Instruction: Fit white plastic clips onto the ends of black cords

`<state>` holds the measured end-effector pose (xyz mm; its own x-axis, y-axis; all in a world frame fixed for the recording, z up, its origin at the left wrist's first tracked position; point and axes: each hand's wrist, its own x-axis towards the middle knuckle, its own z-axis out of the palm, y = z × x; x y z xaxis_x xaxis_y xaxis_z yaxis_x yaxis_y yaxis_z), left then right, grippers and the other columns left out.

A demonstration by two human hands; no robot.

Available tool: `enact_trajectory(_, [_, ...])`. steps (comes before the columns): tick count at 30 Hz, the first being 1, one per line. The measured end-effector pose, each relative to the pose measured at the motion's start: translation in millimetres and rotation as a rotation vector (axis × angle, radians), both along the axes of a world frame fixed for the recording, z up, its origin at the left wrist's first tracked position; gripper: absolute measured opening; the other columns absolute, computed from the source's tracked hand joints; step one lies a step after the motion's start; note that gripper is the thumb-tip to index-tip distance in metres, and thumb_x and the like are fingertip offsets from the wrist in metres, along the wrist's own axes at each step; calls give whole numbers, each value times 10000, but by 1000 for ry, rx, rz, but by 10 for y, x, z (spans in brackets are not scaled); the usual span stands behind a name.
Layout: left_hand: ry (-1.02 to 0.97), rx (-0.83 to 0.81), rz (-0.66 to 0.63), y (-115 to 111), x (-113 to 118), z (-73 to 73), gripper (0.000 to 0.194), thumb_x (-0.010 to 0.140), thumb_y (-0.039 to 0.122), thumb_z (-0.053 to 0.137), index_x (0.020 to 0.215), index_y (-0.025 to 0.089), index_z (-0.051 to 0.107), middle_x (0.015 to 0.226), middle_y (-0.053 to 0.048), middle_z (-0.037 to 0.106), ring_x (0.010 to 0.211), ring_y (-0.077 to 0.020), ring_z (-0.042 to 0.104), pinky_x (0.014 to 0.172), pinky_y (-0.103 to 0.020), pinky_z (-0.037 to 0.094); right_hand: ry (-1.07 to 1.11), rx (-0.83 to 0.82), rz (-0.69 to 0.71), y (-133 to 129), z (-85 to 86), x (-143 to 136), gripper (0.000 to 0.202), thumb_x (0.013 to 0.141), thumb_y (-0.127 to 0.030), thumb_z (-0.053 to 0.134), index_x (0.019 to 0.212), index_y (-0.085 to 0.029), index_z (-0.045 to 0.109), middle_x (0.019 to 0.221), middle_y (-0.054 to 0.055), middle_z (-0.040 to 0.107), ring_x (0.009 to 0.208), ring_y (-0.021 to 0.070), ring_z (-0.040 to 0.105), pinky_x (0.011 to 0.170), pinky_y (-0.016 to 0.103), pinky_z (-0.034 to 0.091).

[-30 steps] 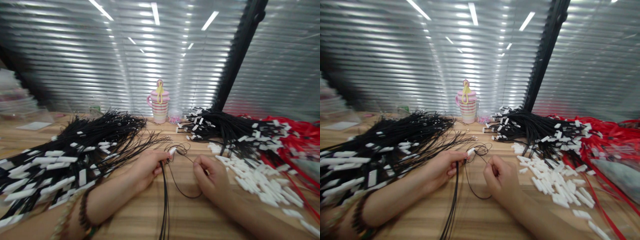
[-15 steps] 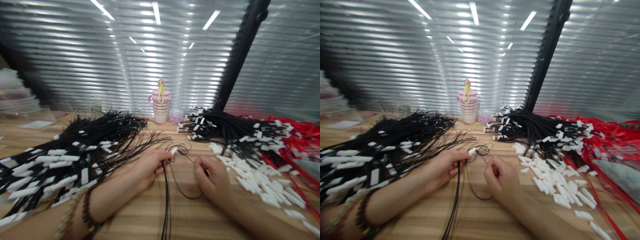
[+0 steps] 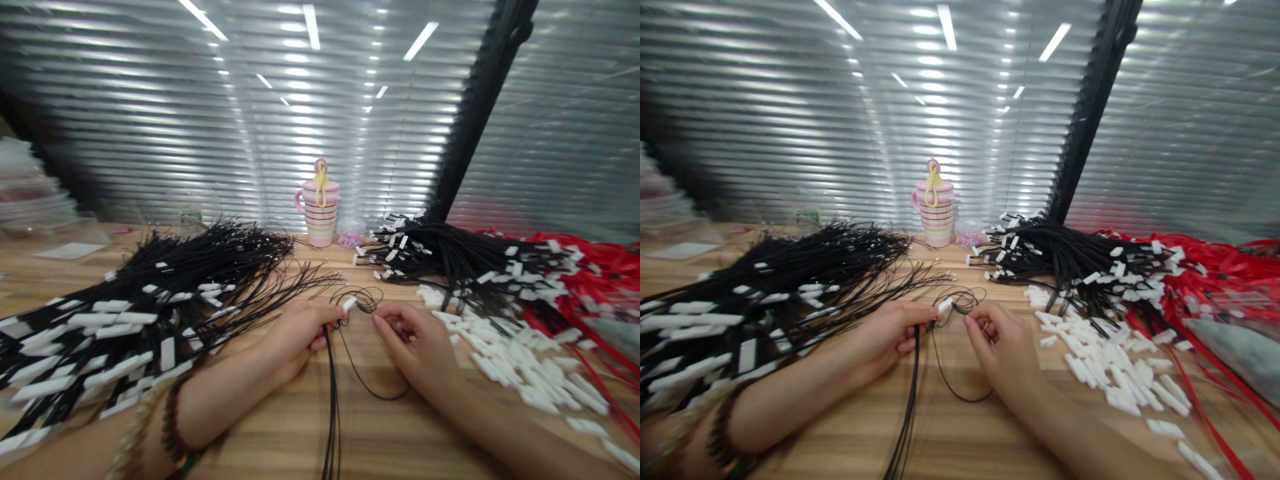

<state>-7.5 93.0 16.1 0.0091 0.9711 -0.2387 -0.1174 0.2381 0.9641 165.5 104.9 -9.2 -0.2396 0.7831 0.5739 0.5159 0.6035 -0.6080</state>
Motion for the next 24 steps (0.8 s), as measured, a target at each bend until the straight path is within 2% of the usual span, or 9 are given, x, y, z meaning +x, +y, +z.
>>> enact_trajectory(9, [12,-7,3,-8,12,4,158,639,228,628,659,72,619,560,12,445,421,-23,282,354,-168,136,-28,-35,28,22,-51,-12,170,838,-256,440,728,-153,519,623,3,535,543,105,480,499,206,344])
enact_trajectory(18, [77,15,-9,-24,25,-26,209,641,306,632,663,98,631,516,27,417,424,-34,273,385,-181,163,-87,-50,26,15,-39,-4,168,856,-251,405,750,-154,492,648,11,528,603,124,483,536,222,333])
enact_trajectory(24, [114,20,6,-26,12,-54,212,645,318,631,697,113,649,562,6,474,444,-40,293,395,-177,174,-141,-59,8,9,-32,-5,189,863,-254,394,724,-155,475,639,9,510,604,125,470,537,226,307])
